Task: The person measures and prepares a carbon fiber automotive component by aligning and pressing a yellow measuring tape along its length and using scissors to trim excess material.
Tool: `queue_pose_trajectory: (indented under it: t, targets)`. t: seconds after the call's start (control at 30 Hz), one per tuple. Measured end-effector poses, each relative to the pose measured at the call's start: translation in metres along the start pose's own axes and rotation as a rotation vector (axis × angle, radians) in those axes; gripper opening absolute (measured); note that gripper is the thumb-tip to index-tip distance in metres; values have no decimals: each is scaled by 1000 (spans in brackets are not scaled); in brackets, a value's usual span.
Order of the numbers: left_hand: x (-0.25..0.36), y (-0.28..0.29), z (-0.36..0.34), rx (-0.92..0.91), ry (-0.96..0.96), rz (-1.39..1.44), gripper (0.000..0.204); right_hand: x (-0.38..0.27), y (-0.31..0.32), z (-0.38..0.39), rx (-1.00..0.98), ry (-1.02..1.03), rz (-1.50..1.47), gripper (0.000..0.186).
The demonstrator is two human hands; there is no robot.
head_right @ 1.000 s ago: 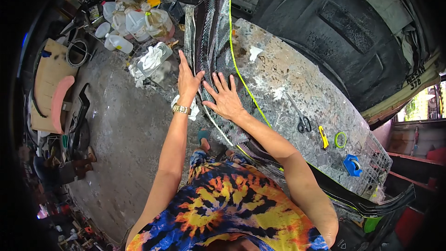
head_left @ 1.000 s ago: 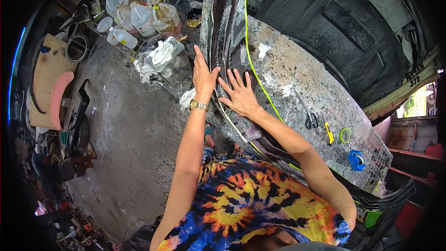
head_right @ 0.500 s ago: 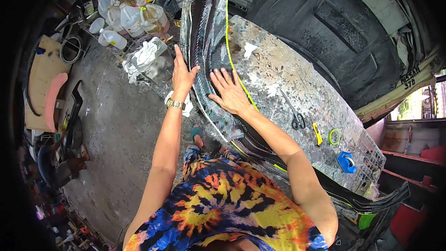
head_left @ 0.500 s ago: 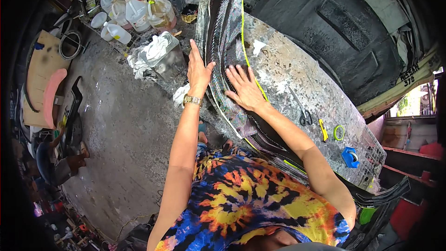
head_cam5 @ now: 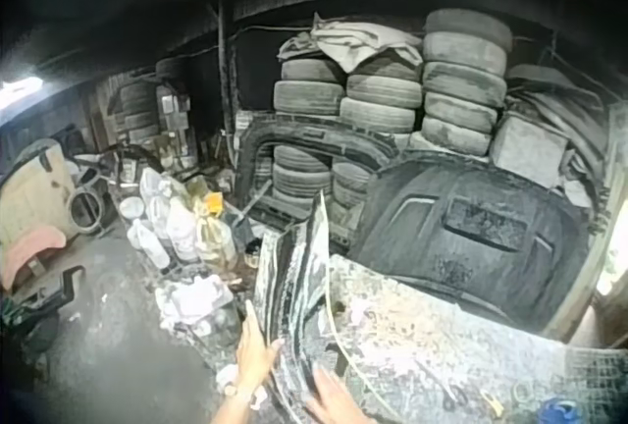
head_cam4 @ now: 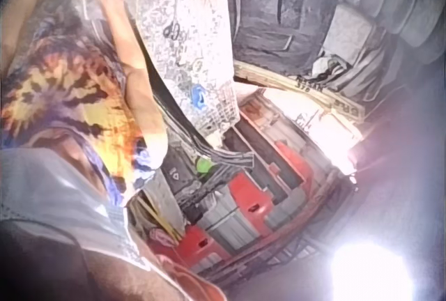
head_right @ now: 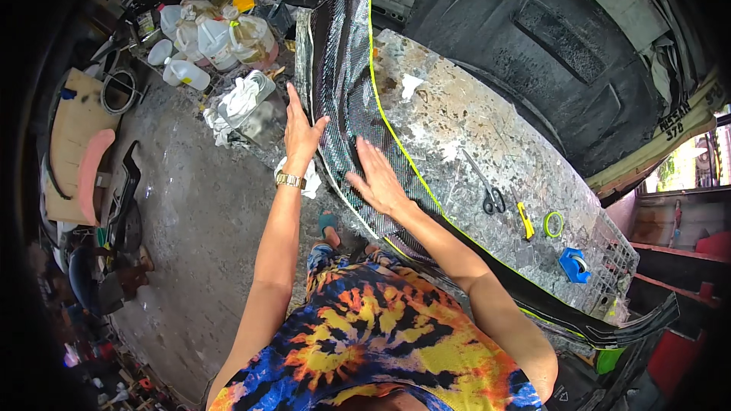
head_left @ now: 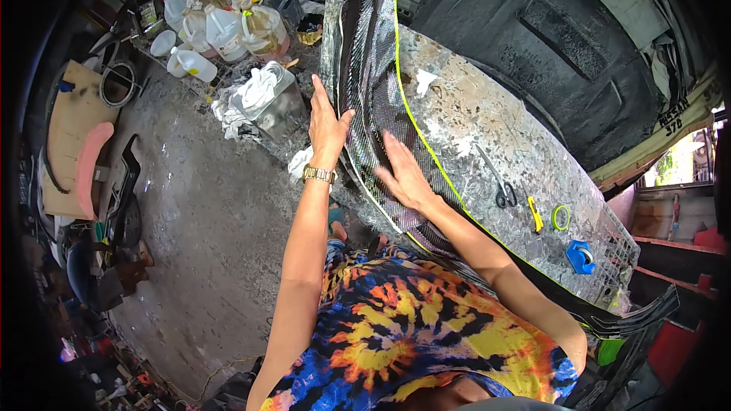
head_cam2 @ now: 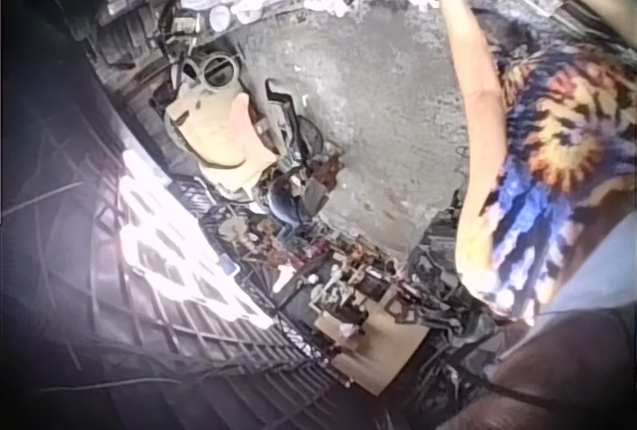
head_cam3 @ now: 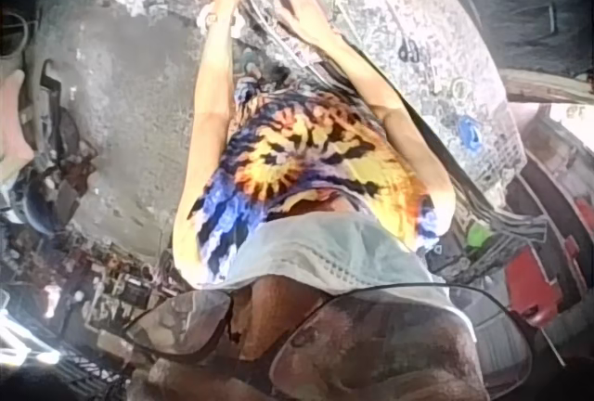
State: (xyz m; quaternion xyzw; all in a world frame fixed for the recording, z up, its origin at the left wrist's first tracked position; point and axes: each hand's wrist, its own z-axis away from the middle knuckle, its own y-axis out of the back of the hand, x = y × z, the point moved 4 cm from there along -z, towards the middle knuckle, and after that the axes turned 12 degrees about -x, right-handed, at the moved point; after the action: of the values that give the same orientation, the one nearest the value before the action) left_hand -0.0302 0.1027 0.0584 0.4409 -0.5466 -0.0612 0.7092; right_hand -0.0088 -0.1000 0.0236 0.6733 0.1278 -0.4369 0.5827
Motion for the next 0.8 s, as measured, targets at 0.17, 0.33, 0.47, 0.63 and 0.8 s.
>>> queue_pose_trajectory:
  t: [0.17,0.33,0.47,0.63,0.8]
  targets:
    - [3,2,-2,-18,10,-12,111,-7,-14,-21,10,-3,-237,77]
    - [1,0,-2,-12,-13,-36,111,5,-32,-14,-48,75,116,76]
    - [1,0,-3,-3,-29,-34,111,2,-34,-2,-51,78,277,75]
    - [0,0,-2,-11,-30,-25,111,-2,-29,13,-131,76,395,75]
    - [-2,0,-4,1,-53,-35,110,-3,2,-21,31,138,375,70]
